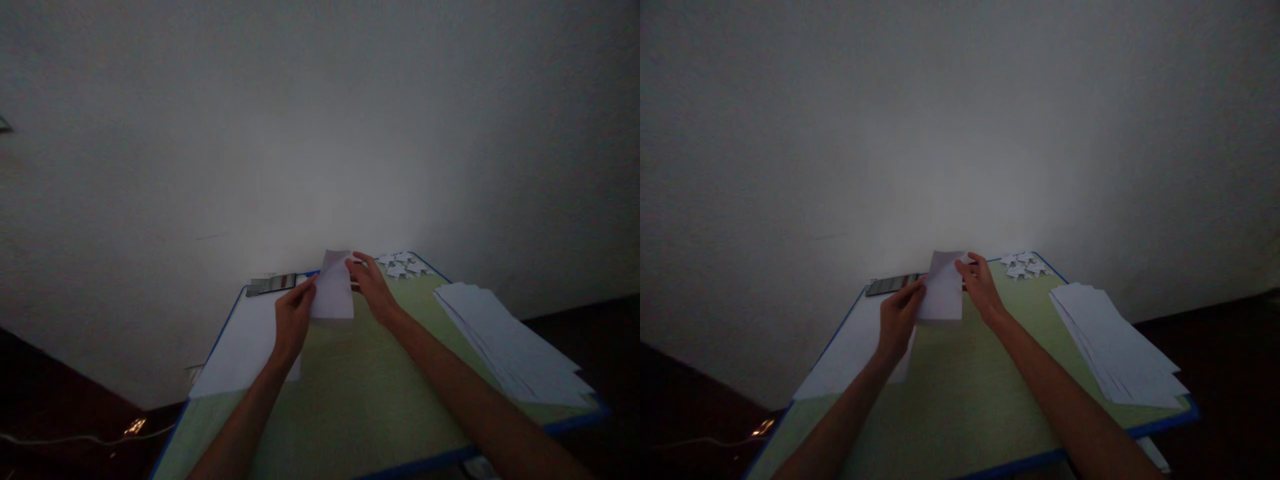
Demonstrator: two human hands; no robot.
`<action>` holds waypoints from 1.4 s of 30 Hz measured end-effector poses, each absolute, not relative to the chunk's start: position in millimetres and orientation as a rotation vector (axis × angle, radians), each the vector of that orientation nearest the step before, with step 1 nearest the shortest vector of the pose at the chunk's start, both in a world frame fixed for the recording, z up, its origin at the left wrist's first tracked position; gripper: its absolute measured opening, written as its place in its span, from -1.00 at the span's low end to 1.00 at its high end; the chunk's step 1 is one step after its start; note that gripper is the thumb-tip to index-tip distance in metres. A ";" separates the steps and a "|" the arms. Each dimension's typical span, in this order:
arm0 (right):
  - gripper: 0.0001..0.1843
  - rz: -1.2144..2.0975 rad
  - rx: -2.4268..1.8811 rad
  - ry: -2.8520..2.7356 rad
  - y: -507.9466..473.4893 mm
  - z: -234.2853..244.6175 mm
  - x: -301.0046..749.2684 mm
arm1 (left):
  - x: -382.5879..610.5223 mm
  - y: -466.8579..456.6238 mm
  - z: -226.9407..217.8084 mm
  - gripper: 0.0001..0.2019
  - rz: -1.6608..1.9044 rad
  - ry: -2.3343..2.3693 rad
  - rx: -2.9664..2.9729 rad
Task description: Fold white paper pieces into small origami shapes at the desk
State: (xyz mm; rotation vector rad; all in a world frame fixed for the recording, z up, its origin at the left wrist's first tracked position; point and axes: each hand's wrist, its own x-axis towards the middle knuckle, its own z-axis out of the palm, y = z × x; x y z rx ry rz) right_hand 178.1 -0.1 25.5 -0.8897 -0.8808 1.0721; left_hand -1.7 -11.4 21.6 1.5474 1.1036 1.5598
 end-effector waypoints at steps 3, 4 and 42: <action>-0.34 1.080 -0.900 -0.876 -6.0 30.1 174.1 | -2.5 -12.6 19.8 -0.70 1.623 1.139 1.781; -0.35 1.098 -0.900 -0.878 -7.4 31.4 173.6 | -2.5 -13.3 19.0 -0.71 1.643 1.140 1.860; -0.71 0.785 -0.839 -1.384 -10.2 20.1 165.3 | 1.7 -10.9 31.9 -0.50 1.388 0.795 1.158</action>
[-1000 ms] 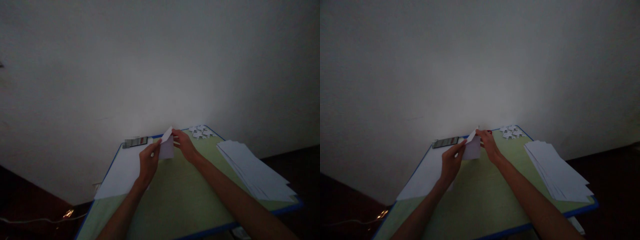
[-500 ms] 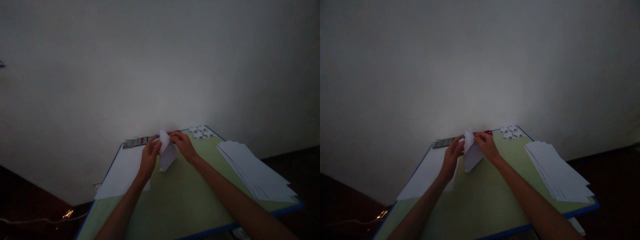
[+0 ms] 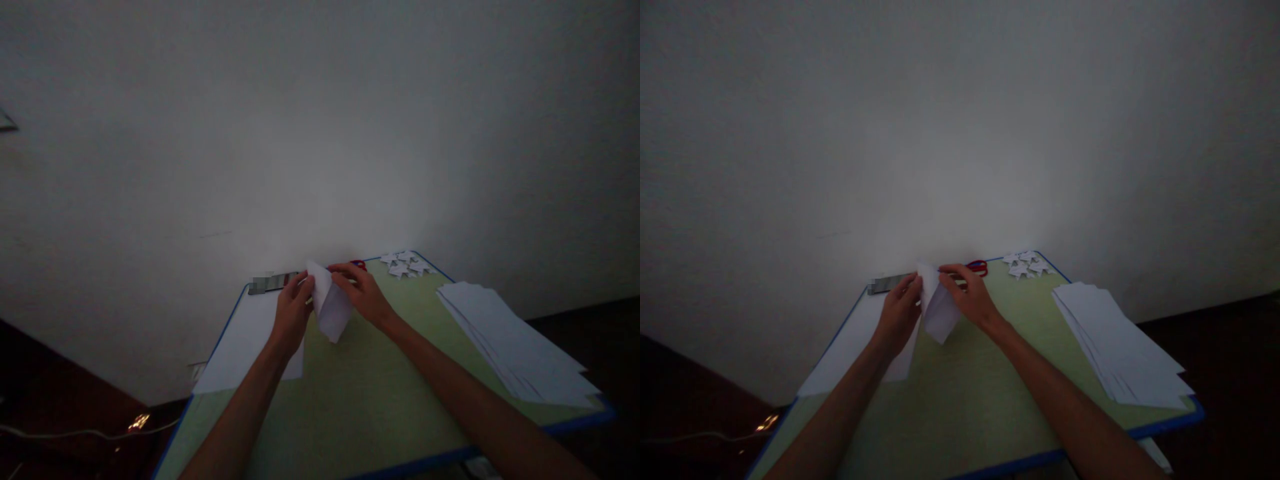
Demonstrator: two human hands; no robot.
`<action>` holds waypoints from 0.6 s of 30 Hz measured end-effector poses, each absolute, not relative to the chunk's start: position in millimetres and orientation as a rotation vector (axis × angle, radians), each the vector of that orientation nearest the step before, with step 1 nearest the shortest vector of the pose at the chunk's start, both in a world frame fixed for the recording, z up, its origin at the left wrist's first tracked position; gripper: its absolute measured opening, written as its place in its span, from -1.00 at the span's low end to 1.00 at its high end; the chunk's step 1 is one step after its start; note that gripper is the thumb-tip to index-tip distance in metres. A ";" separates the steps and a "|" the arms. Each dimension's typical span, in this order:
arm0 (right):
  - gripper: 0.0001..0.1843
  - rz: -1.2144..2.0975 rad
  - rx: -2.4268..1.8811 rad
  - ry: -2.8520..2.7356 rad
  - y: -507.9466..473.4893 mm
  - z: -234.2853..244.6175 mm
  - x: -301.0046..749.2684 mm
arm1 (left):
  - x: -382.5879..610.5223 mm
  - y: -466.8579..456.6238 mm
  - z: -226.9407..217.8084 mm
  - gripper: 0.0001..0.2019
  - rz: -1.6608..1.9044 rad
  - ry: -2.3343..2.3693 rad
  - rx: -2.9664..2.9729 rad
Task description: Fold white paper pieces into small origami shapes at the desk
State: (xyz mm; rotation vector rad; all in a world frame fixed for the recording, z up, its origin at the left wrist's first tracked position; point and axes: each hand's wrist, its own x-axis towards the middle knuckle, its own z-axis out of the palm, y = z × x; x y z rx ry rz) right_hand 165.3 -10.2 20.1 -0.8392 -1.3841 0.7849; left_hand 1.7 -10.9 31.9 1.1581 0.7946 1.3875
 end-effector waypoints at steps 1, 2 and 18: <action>-0.72 0.785 -0.853 -1.385 -9.9 19.8 165.2 | 2.0 -10.8 32.1 -0.50 1.391 0.797 1.161; -0.73 0.785 -0.855 -1.390 -9.9 19.9 165.2 | 2.2 -10.7 32.1 -0.50 1.392 0.799 1.163; -0.70 0.747 -0.873 -1.374 -12.3 21.1 166.2 | -2.7 -8.8 28.7 -0.54 1.445 0.737 1.272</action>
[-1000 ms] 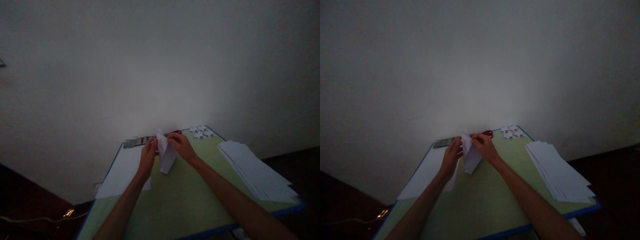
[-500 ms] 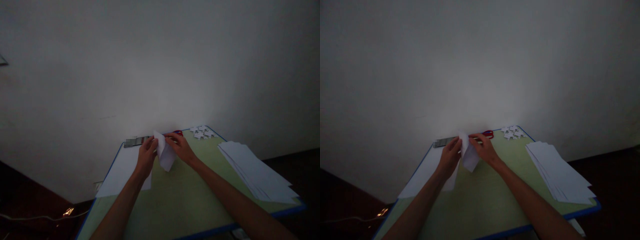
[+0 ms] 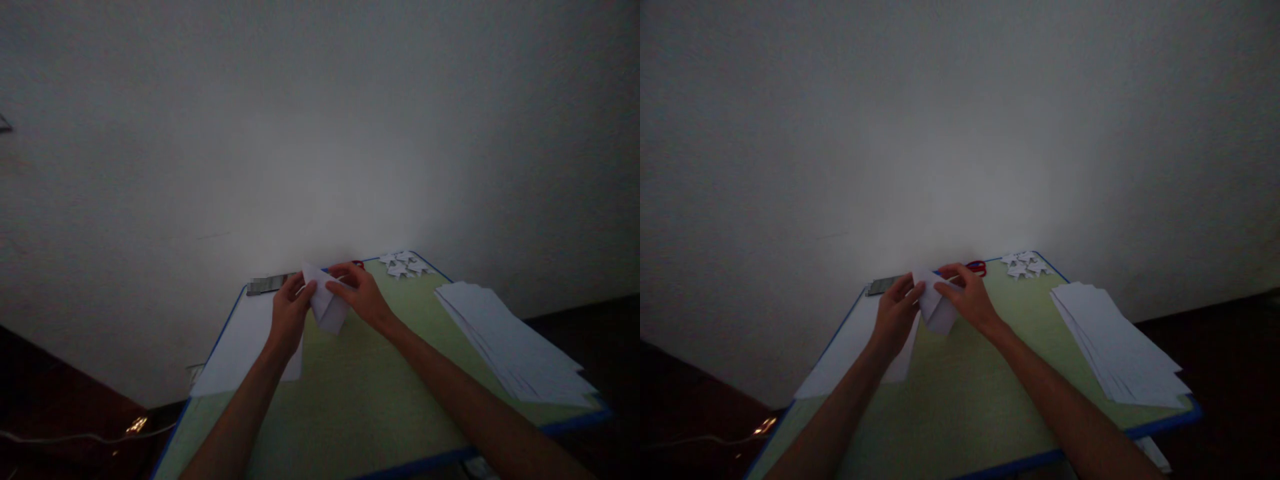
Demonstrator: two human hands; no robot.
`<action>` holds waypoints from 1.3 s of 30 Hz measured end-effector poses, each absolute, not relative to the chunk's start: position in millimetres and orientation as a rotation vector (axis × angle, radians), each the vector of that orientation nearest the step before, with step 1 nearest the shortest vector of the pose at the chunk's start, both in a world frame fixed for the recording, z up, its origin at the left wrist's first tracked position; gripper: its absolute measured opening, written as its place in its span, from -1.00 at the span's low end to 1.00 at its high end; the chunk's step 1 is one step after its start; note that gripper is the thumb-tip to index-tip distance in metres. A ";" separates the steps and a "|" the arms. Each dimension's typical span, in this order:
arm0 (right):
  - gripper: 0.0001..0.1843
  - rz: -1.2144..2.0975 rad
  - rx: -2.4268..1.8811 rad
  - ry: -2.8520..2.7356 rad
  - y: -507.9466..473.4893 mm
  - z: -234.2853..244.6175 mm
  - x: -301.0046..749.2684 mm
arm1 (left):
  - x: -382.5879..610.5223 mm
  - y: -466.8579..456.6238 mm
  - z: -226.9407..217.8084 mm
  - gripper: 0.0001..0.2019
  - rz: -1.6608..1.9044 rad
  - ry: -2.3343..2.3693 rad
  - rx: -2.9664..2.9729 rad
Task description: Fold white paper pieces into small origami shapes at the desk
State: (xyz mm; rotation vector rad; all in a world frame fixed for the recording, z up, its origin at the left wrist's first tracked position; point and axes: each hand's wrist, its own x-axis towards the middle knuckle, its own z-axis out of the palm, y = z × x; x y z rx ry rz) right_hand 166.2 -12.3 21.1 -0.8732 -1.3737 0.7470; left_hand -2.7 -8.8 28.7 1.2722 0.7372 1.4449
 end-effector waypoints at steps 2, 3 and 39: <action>-0.71 0.716 -0.890 -1.370 -11.6 20.5 165.6 | -2.3 -9.1 29.3 -0.56 1.449 0.743 1.260; -0.73 0.710 -0.892 -1.378 -11.7 20.5 165.2 | -2.0 -9.5 29.7 -0.56 1.450 0.749 1.255; -0.74 0.358 -0.771 -1.541 -20.4 17.7 158.8 | -1.5 -6.2 32.8 -0.49 1.543 0.748 1.177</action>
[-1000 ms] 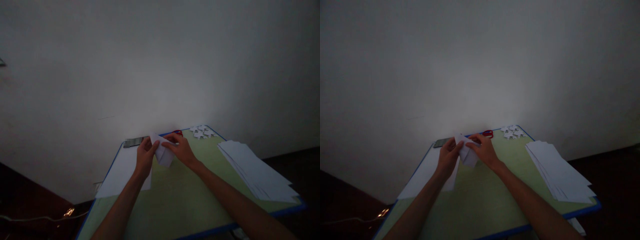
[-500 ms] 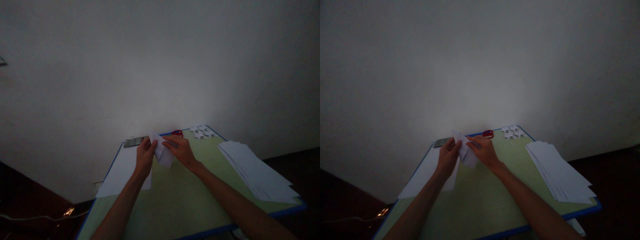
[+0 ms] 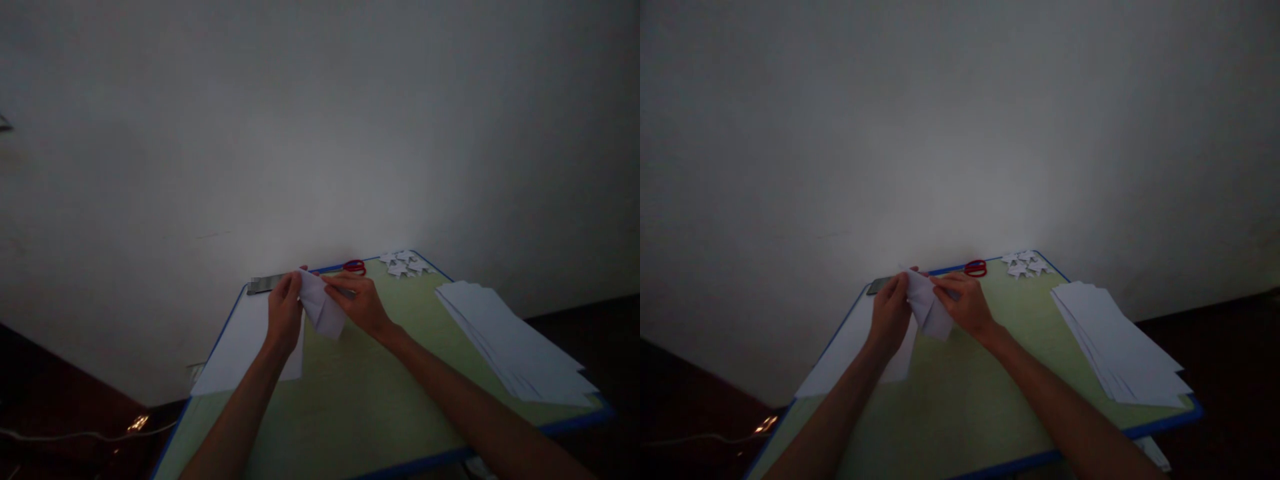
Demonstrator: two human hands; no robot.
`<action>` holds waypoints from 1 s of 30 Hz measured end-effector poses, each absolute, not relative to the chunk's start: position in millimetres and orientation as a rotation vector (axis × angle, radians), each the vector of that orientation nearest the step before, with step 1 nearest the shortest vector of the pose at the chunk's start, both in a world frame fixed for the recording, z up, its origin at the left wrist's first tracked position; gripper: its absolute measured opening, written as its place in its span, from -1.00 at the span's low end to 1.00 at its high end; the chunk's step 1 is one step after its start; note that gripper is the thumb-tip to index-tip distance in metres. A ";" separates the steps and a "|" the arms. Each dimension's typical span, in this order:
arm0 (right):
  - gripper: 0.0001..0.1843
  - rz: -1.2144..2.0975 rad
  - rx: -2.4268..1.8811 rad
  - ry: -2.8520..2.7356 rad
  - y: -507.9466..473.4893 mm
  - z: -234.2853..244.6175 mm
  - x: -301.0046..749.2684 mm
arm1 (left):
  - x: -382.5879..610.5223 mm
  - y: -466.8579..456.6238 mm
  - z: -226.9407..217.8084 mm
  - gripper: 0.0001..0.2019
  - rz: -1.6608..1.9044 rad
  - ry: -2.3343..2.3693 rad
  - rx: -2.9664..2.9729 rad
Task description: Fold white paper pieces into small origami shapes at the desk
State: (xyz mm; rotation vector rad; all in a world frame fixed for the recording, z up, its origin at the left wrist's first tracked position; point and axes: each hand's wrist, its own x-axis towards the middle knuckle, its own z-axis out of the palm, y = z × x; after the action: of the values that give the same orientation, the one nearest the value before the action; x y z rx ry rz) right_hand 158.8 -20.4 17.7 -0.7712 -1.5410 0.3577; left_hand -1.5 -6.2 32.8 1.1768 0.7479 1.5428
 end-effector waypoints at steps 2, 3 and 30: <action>-0.74 0.329 -0.771 -1.555 -21.6 17.2 158.7 | -2.7 -6.4 34.5 -0.48 1.554 0.764 1.167; -0.74 0.313 -0.770 -1.565 -22.1 16.8 158.4 | -3.2 -6.7 35.5 -0.48 1.559 0.774 1.169; -0.72 -0.073 -0.754 -1.675 -23.3 11.7 160.9 | -6.5 -1.6 39.4 -0.62 1.625 0.623 0.966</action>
State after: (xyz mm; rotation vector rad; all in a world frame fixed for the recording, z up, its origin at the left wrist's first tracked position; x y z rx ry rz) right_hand 160.9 -23.3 11.7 -0.7540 -1.6747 -0.0728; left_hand -6.5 -1.6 39.4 0.9665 0.6235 1.6251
